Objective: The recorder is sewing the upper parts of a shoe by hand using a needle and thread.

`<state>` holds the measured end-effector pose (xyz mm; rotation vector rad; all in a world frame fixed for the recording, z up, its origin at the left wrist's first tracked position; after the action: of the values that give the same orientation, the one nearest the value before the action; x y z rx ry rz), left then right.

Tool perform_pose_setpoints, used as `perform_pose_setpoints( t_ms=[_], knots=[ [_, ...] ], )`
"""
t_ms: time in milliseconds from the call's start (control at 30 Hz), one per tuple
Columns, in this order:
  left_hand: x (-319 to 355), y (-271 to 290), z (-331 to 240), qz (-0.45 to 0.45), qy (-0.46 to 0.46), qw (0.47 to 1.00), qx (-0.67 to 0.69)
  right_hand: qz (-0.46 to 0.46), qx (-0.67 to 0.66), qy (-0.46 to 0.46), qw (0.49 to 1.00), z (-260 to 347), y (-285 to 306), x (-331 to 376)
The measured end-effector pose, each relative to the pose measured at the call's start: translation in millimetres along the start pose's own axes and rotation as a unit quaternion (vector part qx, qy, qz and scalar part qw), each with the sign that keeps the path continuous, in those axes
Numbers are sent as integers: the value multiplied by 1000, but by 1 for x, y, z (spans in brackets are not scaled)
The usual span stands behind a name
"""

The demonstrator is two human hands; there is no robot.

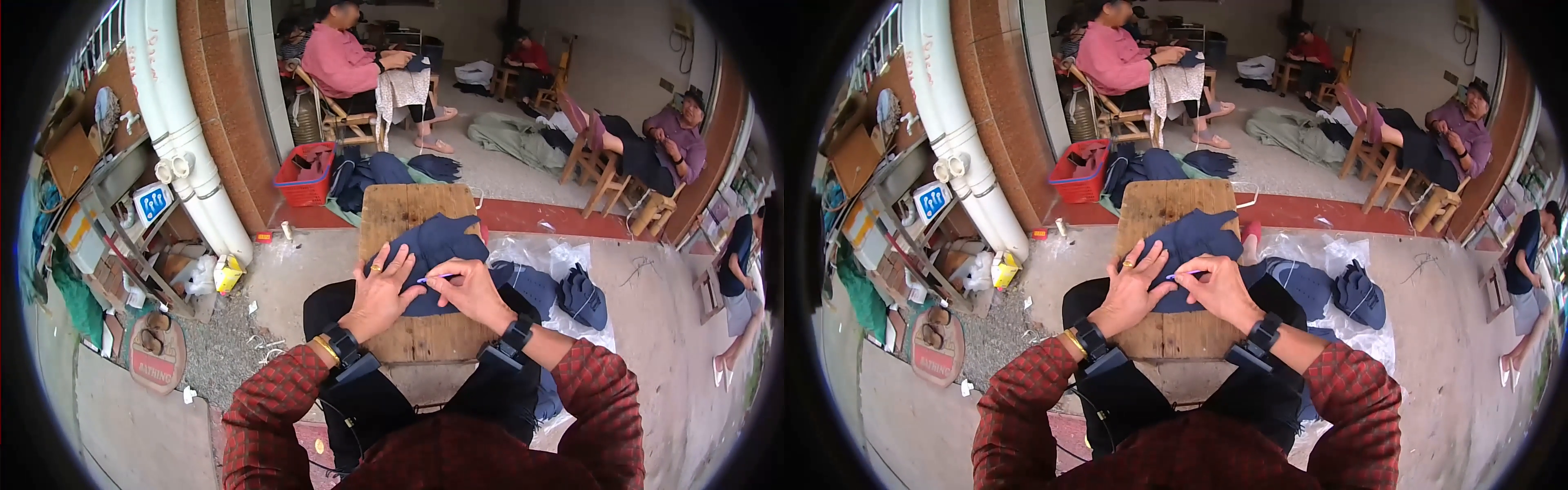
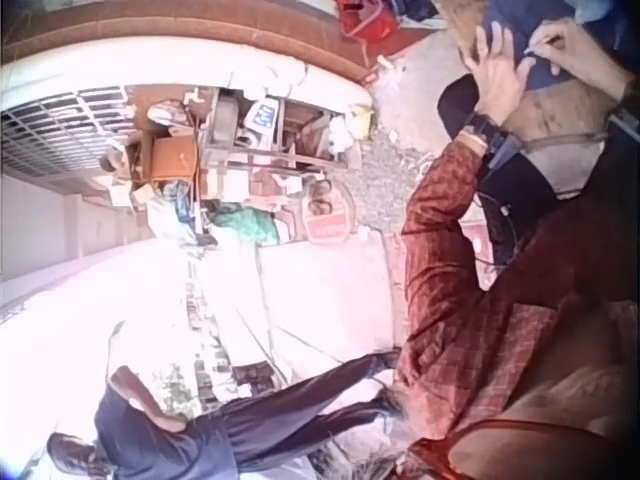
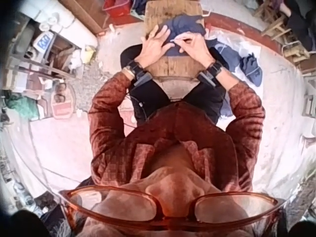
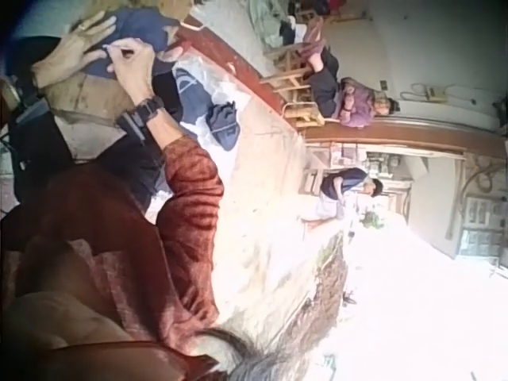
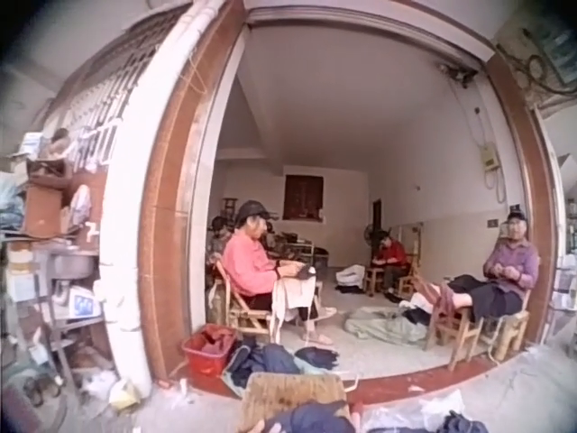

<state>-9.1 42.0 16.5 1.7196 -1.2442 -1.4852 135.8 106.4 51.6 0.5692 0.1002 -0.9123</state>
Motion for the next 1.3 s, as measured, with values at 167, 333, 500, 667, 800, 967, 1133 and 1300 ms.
perform_pose_setpoints(
  t_ms=[167,333,500,667,800,967,1133,1300],
  knots=[
    [2,-2,-1,12,5,1000,-8,101,-146,-161,971,-32,-13,-4],
    [2,-5,3,-10,-4,1000,-9,87,-192,-177,961,-39,-18,-4],
    [2,-6,6,-8,-7,1000,-11,51,-130,-178,974,-39,-22,-8],
    [2,-3,3,-20,-24,1000,-6,90,-121,-98,984,-38,-24,-7],
    [3,-2,-2,-14,-28,999,-24,111,-61,-40,991,-16,-22,-6],
    [3,-5,-2,-4,-2,1000,-27,1,-190,-116,975,-31,-8,40],
    [-12,-6,19,125,85,982,110,107,-193,-198,955,-8,1,108],
    [-14,-18,45,147,115,965,184,-30,-337,-219,915,-35,58,113]
  ],
)
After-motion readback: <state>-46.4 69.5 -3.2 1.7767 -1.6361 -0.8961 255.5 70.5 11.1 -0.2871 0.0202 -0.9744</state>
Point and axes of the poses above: each hand's wrist, its own x-axis away from the middle knuckle, its own y-axis out of the back of the hand, z = x × y, the point moved 8 cm from there along -x, towards the middle knuckle, and after that the axes turned 1 degree about -y, right-handed, at the moved point
